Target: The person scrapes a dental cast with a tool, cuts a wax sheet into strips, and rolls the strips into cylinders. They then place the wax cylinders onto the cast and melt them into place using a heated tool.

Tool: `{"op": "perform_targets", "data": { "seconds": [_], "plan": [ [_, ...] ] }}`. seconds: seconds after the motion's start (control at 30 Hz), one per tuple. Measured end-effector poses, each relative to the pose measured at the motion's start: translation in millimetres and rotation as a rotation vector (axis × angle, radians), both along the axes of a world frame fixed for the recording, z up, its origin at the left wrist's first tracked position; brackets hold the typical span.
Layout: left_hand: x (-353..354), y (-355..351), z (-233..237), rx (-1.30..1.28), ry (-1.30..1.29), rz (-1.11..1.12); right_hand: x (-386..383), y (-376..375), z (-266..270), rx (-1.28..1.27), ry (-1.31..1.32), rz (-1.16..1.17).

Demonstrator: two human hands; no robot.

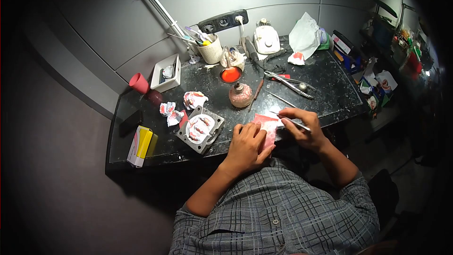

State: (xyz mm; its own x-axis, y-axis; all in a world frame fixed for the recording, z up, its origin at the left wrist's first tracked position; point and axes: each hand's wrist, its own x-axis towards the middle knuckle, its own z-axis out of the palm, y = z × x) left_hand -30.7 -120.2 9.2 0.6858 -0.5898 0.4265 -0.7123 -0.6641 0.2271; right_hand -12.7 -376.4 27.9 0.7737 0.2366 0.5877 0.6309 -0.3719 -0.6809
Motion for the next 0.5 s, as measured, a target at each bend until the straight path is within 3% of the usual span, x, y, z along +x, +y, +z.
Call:
{"op": "perform_targets", "data": {
  "seconds": [0.1,0.5],
  "plan": [
    [-1,-1,-2,0.005,0.031,0.006,7,16,-12,-0.124,-0.188,0.059],
    [2,2,-12,-0.13,-0.018,-0.037,16,27,-20,-0.092,-0.134,0.13]
  ]
}}
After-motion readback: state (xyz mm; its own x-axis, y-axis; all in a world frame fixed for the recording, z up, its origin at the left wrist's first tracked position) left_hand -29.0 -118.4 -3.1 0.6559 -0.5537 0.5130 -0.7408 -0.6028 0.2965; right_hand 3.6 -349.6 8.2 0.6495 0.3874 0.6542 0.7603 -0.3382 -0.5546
